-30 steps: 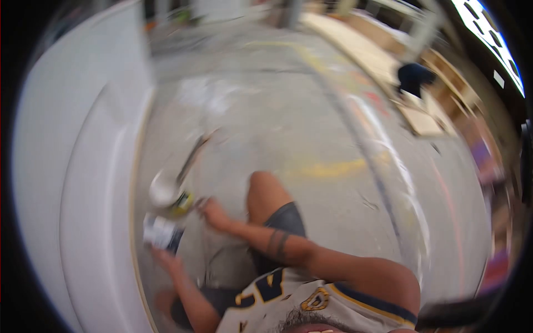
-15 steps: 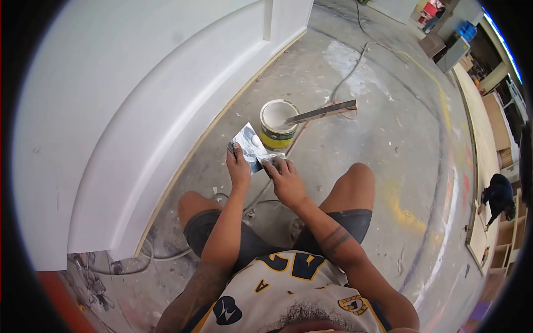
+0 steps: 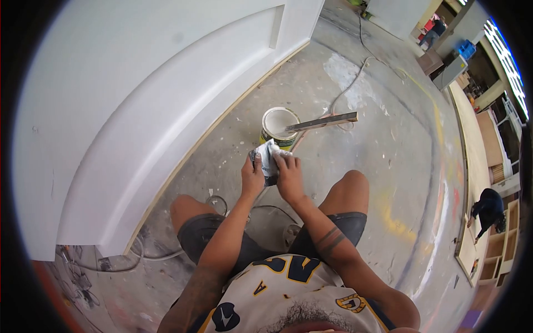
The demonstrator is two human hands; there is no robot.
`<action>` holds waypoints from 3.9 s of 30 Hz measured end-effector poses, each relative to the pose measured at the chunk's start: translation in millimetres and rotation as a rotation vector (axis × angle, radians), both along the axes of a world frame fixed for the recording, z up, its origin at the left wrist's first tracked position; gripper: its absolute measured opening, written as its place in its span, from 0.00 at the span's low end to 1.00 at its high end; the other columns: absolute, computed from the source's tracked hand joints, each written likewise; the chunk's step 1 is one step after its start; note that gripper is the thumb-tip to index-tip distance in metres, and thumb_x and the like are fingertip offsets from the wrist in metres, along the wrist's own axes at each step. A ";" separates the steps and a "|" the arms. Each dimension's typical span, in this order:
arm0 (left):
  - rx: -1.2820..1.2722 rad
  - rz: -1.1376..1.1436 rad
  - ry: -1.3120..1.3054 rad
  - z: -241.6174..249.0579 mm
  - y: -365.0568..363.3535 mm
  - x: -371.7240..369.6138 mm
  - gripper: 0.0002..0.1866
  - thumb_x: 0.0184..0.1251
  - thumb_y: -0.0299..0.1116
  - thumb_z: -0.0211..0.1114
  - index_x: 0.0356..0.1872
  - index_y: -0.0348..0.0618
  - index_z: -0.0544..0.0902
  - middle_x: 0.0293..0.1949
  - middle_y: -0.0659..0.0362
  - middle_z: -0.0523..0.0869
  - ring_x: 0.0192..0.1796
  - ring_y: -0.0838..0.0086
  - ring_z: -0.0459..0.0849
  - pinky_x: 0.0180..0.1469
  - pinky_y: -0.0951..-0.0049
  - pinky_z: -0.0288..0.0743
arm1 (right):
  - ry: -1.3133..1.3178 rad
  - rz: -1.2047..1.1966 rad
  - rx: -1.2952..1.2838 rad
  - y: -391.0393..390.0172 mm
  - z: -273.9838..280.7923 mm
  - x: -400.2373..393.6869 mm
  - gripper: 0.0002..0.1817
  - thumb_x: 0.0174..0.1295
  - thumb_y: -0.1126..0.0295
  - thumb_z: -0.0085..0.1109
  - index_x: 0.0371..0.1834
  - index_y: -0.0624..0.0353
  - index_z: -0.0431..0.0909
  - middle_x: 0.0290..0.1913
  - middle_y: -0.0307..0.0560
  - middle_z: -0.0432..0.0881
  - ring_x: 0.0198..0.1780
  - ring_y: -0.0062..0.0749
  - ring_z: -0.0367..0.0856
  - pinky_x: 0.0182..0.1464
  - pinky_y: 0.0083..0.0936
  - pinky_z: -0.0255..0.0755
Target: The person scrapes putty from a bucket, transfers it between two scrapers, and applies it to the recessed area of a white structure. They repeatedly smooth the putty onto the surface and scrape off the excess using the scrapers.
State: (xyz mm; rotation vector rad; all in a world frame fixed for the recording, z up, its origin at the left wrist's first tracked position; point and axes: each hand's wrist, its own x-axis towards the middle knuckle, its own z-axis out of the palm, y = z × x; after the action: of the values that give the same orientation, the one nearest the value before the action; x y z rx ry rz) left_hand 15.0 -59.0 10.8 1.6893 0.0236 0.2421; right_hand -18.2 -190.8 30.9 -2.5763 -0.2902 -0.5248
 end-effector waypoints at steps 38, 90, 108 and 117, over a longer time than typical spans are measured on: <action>-1.446 0.025 0.429 38.6 112.9 -52.2 0.24 0.71 0.54 0.62 0.50 0.42 0.84 0.46 0.55 0.90 0.44 0.66 0.90 0.50 0.61 0.85 | 0.854 -0.107 1.429 -5.9 -16.1 71.1 0.10 0.71 0.58 0.57 0.40 0.51 0.82 0.24 0.33 0.75 0.19 0.18 0.66 0.18 0.16 0.58; -1.109 0.459 0.319 -7.0 144.2 -83.2 0.24 0.71 0.59 0.58 0.58 0.56 0.80 0.58 0.66 0.84 0.60 0.69 0.82 0.62 0.56 0.68 | 0.820 0.134 1.559 117.5 -48.8 70.8 0.18 0.74 0.48 0.50 0.43 0.51 0.77 0.29 0.35 0.79 0.25 0.21 0.75 0.24 0.23 0.64; -1.123 0.569 0.422 -8.3 137.9 -77.0 0.23 0.72 0.58 0.59 0.57 0.57 0.81 0.56 0.66 0.86 0.57 0.69 0.83 0.58 0.60 0.70 | 0.690 0.130 1.632 121.9 -93.5 87.3 0.20 0.75 0.49 0.49 0.55 0.54 0.74 0.41 0.39 0.82 0.35 0.24 0.80 0.32 0.24 0.72; -1.101 0.481 0.369 14.2 133.1 -84.7 0.25 0.73 0.58 0.56 0.59 0.54 0.80 0.58 0.63 0.84 0.58 0.66 0.83 0.56 0.60 0.74 | 0.768 0.066 1.609 111.8 -65.0 79.2 0.19 0.76 0.50 0.47 0.49 0.54 0.75 0.34 0.37 0.81 0.28 0.21 0.78 0.25 0.23 0.67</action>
State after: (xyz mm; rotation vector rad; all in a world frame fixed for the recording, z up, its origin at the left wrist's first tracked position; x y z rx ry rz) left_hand -69.7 74.1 24.9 0.5835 0.7161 0.2082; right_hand 61.0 -79.0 -34.1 -1.0119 0.2594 0.2686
